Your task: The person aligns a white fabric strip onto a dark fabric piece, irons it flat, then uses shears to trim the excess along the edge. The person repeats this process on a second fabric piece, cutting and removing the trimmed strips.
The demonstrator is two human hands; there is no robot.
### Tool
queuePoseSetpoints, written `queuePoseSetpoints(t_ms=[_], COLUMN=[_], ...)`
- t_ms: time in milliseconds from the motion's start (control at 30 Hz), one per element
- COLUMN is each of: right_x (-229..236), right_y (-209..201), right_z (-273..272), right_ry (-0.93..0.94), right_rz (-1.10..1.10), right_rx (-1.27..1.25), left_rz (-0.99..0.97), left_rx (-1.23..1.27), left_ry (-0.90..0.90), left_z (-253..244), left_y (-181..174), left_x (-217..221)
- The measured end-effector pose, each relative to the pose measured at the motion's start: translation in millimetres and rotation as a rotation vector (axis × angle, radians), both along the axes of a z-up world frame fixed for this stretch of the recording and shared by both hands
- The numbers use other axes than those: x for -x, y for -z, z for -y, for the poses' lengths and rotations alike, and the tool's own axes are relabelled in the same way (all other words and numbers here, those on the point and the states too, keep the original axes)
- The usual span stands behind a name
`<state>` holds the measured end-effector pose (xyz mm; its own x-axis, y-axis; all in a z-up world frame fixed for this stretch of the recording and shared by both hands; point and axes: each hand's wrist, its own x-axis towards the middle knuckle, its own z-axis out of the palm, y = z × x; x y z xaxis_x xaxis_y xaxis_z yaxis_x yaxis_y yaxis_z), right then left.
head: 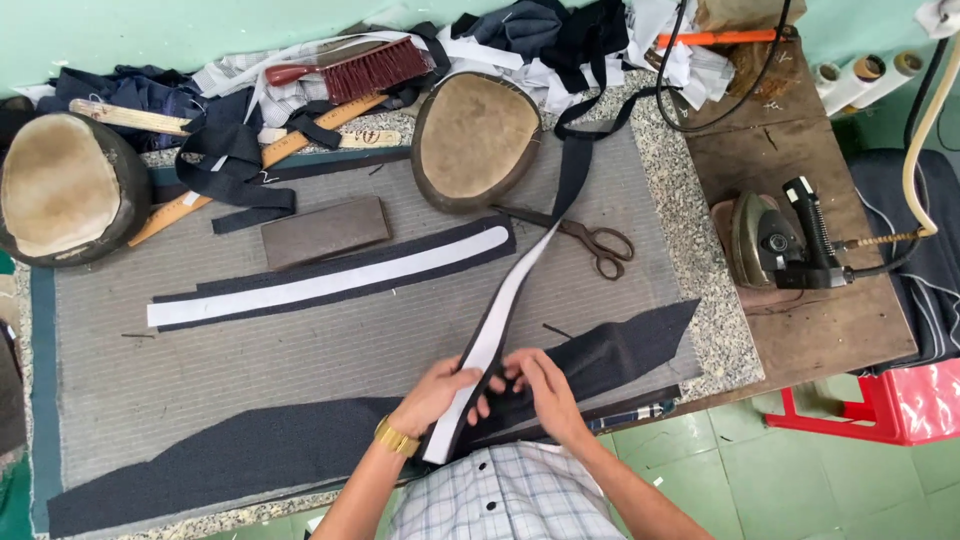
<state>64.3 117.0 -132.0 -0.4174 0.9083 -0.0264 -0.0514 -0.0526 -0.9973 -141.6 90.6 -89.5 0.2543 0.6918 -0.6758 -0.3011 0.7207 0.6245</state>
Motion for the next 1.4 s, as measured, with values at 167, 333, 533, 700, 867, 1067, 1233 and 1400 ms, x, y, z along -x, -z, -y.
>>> queuePoseSetpoints(t_ms=[167,333,533,700,867,1067,1233,1400], right_x=[17,-18,-112,-139,-147,-125,-91,-71], right_y=[57,42,50,69,89,58,33,41], right_z=[-16,-47,-79,-71,-77,-96,-105,-89], right_ry=[0.088,-0.151,-0.237,-0.21,-0.188,0.088,0.237,-0.016], right_rz=[-0.089,0.616,1.084,1.156,1.109,0.971,0.873,0.749], right_rx=[0.641,-0.231,-0.495,-0.647,-0.748,-0.75,-0.87,-0.818], left_rz=[0.04,-0.851,-1.738,-1.867,-1.948,-2.008,-2.288,-2.259], left_rx=[-0.039,-0.178,-0.449,-0.452,-0.274,-0.329,-0.413,-0.634], left_ry=[0.146,0.416,0.312,0.421,0.564,0.243,0.224,0.09], left_z=[33,66,140,186,198,180,168,157], left_y=[5,33,86,104,131,120,144,180], left_x=[11,60,153,191,210,232,257,278])
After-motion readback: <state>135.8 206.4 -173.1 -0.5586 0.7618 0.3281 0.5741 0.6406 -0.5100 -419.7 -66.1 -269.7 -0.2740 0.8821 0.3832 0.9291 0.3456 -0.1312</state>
